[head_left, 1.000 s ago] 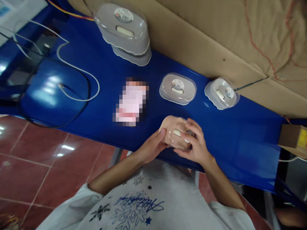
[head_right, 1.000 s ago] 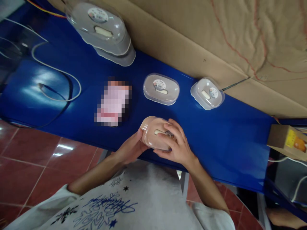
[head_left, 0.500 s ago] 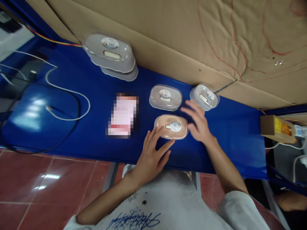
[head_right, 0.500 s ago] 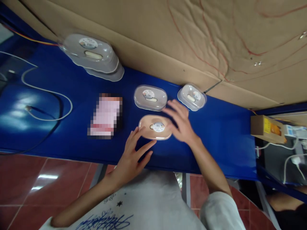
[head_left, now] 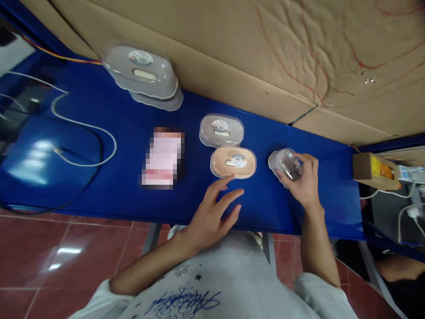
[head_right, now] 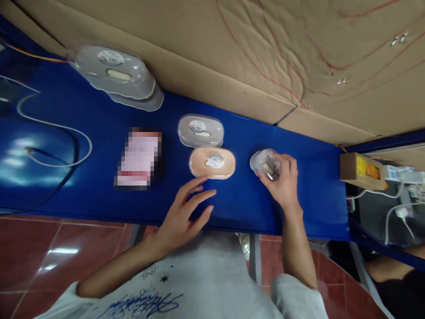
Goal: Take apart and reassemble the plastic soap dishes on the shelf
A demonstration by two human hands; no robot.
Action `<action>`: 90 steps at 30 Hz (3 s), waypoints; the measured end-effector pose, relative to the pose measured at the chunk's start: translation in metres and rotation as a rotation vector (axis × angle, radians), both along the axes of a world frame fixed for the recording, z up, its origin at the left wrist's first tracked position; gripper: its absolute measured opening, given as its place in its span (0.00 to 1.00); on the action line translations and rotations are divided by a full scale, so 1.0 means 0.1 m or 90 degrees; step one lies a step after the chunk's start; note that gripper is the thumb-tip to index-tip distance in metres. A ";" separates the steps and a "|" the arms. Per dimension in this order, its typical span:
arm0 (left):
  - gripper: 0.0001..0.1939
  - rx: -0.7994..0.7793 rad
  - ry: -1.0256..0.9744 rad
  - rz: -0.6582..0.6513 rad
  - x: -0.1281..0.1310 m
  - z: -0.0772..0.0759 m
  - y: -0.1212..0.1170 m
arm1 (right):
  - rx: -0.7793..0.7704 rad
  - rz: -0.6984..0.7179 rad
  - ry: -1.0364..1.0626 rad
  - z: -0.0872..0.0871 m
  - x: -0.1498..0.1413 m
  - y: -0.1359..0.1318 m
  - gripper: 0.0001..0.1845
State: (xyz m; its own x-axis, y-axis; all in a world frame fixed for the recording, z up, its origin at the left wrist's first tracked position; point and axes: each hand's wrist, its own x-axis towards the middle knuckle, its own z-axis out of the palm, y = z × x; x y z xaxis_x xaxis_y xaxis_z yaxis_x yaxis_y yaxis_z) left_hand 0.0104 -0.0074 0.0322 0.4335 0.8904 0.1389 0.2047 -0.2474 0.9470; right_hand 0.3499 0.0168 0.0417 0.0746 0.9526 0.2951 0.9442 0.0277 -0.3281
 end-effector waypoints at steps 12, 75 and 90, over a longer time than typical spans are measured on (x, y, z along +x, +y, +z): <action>0.58 -0.590 -0.444 -0.147 0.31 -0.09 -0.17 | -0.058 0.137 0.343 0.23 -0.76 -0.82 0.35; 0.39 -0.696 -0.452 0.075 -0.44 0.02 -0.28 | 0.078 0.403 0.141 -0.02 -1.43 -0.86 0.13; 0.30 -0.951 -0.629 0.094 -0.08 -0.06 -0.26 | 0.144 0.110 0.032 -0.06 -1.03 -1.14 0.31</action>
